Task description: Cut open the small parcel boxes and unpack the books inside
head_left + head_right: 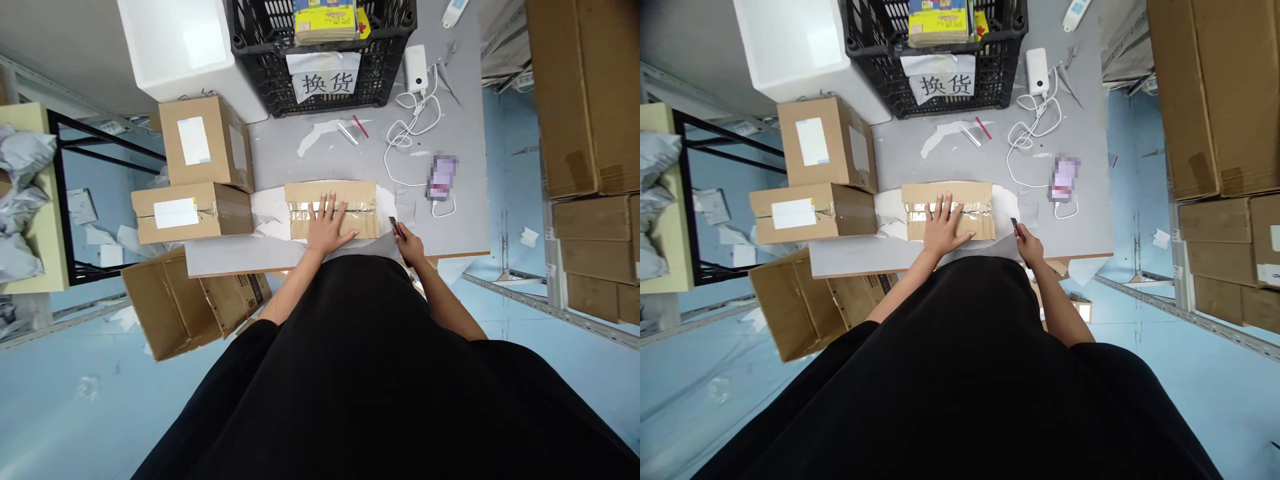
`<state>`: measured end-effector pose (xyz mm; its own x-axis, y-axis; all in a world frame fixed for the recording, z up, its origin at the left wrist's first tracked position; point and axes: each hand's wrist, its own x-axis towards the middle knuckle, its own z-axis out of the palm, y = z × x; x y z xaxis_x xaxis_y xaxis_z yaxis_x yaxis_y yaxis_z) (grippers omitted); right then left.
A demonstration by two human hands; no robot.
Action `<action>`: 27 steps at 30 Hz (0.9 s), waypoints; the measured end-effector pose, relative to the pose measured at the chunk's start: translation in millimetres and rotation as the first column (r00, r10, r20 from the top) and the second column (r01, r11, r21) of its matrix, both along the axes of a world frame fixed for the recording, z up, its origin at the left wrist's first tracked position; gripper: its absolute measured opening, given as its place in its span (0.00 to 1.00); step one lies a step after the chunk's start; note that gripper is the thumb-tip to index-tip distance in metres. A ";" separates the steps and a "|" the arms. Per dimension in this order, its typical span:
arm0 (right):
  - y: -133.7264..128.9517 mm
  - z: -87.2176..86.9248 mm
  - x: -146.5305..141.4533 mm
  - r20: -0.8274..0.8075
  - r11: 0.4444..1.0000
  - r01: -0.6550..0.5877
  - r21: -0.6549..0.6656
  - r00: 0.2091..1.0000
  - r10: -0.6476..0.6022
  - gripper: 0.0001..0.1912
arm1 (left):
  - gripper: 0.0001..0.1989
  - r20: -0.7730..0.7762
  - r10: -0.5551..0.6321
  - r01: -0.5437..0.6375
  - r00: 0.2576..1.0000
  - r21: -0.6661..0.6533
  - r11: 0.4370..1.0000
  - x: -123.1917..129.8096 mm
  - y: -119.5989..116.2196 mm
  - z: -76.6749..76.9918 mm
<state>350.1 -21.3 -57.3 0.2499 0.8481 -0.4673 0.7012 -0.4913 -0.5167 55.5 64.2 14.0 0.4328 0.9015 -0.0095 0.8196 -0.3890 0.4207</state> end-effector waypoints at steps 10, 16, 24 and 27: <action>22.0 -43.7 -19.1 0.141 0.973 -0.108 0.204 0.987 0.080 0.27 | 0.31 -0.057 0.027 -0.029 0.998 -0.047 0.998 -10.5 -3.7 16.8; 56.8 26.4 -49.0 0.090 0.843 -0.151 0.517 0.988 0.122 0.20 | 0.28 -0.108 0.065 -0.071 0.992 -0.054 0.996 -24.4 4.5 32.0; 72.9 87.9 -97.8 0.311 0.619 -0.676 0.400 0.736 0.602 0.19 | 0.30 -0.169 0.040 -0.052 0.985 -0.070 0.996 -30.1 -0.8 38.7; 73.1 84.1 -103.7 0.338 0.620 -0.697 0.360 0.717 0.610 0.22 | 0.28 -0.163 0.013 -0.026 0.987 -0.074 0.997 -31.7 3.2 37.6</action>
